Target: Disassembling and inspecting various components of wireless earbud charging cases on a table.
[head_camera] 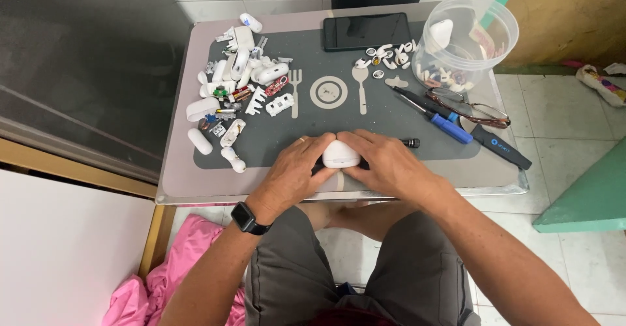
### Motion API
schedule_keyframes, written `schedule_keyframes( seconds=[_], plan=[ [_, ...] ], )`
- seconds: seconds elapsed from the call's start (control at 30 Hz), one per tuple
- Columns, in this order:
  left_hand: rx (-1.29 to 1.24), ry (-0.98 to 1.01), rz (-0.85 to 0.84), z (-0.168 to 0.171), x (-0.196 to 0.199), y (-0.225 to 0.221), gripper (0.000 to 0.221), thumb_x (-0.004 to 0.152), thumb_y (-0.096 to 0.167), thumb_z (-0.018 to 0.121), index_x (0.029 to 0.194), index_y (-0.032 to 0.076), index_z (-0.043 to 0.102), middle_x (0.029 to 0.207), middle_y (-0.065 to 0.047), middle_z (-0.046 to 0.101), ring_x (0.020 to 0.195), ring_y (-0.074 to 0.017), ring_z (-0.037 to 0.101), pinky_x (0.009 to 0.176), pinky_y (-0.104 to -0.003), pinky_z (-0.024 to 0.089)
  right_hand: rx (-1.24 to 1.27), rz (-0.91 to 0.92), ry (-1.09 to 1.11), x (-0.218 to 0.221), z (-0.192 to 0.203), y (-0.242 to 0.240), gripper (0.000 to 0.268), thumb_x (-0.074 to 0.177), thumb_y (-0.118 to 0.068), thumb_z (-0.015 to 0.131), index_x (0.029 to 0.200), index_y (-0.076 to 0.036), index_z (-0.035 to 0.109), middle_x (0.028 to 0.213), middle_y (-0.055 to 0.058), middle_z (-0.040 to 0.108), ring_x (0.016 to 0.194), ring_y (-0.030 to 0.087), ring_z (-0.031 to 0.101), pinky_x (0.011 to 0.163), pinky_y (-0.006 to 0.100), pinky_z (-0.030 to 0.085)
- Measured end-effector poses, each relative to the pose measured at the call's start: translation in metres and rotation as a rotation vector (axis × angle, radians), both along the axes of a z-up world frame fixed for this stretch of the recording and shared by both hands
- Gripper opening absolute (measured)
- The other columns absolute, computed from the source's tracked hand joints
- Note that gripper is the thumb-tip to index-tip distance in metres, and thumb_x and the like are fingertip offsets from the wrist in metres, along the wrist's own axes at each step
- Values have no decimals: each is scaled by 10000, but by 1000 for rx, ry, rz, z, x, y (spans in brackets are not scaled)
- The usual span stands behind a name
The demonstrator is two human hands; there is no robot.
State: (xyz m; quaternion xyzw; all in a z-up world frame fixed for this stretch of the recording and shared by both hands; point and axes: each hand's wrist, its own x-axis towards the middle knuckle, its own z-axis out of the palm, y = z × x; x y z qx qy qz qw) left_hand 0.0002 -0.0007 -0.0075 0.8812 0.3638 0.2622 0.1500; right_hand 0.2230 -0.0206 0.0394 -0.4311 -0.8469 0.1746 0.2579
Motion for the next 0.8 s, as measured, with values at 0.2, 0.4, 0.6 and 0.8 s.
schedule_keyframes(
  seconds=[0.2, 0.4, 0.6, 0.8],
  plan=[
    [-249, -193, 4, 21, 2, -2, 600, 882, 130, 763, 1436, 95, 534, 1204, -196, 690, 1111, -366, 649, 927, -464, 535, -81, -28, 202, 4, -8, 0, 558, 820, -180, 825, 1335, -71, 640, 1117, 165, 738, 1049, 361, 719, 890, 453, 593],
    [-434, -498, -3, 18, -2, 8, 348, 919, 159, 758, 1263, 133, 710, 1162, -93, 751, 1065, -216, 693, 911, -376, 563, -219, -194, 500, -12, -40, 5, 307, 983, -268, 640, 1219, -97, 738, 680, 110, 721, 610, 243, 702, 604, 401, 568],
    [-502, -578, 119, 0, -2, 14, 112, 959, 207, 740, 961, 115, 803, 788, -62, 724, 773, -103, 597, 714, -332, 526, -281, -254, 612, -17, -54, 3, 328, 805, -155, 838, 1112, -65, 765, 666, 138, 749, 575, 160, 603, 562, 365, 535],
    [-557, -568, 240, 28, 14, -4, 210, 960, 278, 720, 1082, 125, 798, 775, -74, 727, 750, -119, 575, 683, -329, 526, -604, -203, 736, -7, -29, 3, 275, 792, -9, 786, 1061, 28, 748, 709, 148, 770, 670, 177, 681, 651, 323, 603]
  ],
)
